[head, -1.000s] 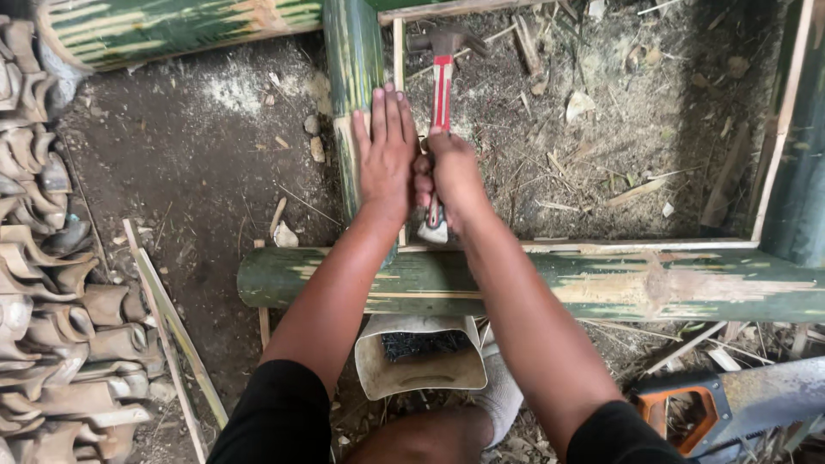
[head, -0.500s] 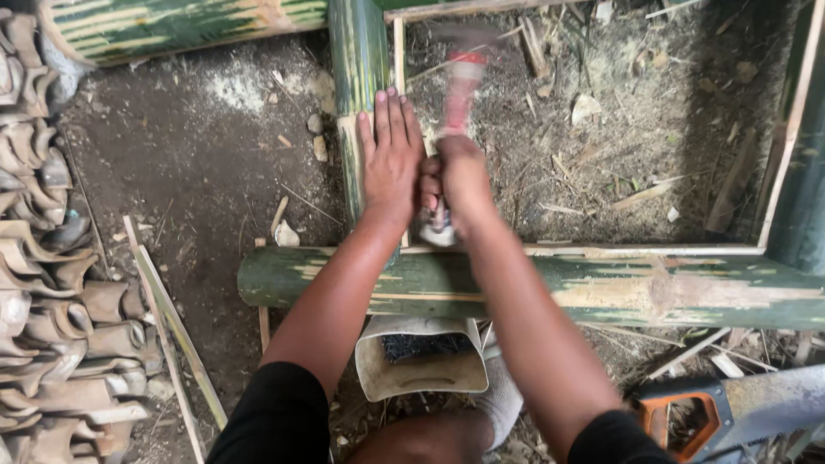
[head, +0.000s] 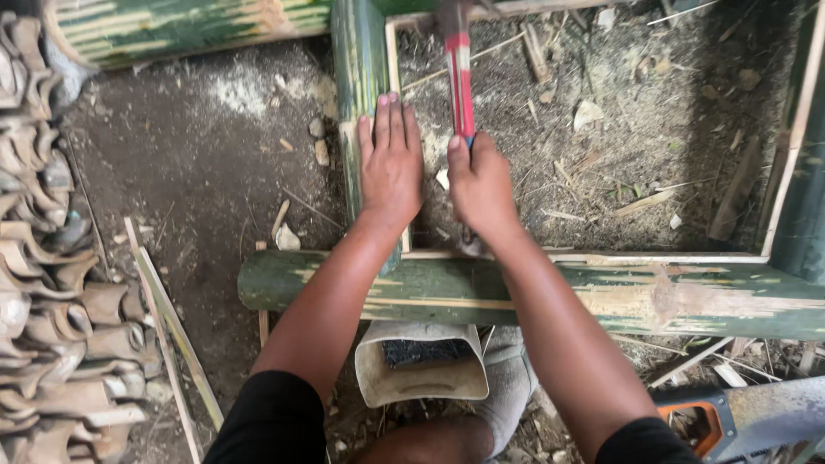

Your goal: The person assembles a bamboo structure by sawing bamboo poles and hammering nails to join the pieces. The person uses a hand saw to cut the bamboo and a hammer to drive nails into the joints.

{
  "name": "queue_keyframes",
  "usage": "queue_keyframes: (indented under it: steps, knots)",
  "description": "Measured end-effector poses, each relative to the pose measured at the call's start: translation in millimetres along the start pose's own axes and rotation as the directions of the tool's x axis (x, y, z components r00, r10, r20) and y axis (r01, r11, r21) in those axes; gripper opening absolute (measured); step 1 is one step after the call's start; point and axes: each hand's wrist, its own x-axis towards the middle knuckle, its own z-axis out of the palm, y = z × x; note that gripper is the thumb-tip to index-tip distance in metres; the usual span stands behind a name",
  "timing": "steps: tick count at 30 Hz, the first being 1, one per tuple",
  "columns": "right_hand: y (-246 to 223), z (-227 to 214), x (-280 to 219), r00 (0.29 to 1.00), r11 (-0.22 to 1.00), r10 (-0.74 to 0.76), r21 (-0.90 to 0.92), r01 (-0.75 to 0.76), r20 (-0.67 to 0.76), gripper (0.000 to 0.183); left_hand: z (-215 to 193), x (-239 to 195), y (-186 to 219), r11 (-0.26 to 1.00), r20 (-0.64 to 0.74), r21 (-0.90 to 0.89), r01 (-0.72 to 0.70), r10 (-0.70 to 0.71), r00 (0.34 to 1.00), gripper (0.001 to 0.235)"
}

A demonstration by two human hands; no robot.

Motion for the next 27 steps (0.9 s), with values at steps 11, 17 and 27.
queue_keyframes:
  steps: [11,17,27]
  knots:
    - [-36.5,-31.5,40.5,0.957,0.828,-0.245,-0.479,0.290,0.155,0.027,6.9,2.4,-3.1,1.000,0.011,0.004,-0.030,0.030,0.999,0.059]
    - [-40.0,-26.6,33.5,0.944,0.789,-0.227,-0.523,0.322,0.239,0.029,9.4,-2.3,-1.6,0.994,0.075,0.099,-0.047,0.040,0.996,0.059]
    - [-48.4,-32.1,39.4,0.957,0.750,-0.178,-0.598,0.281,0.227,0.027,8.8,6.5,-6.2,0.996,0.007,0.066,-0.055,0.054,0.998,0.060]
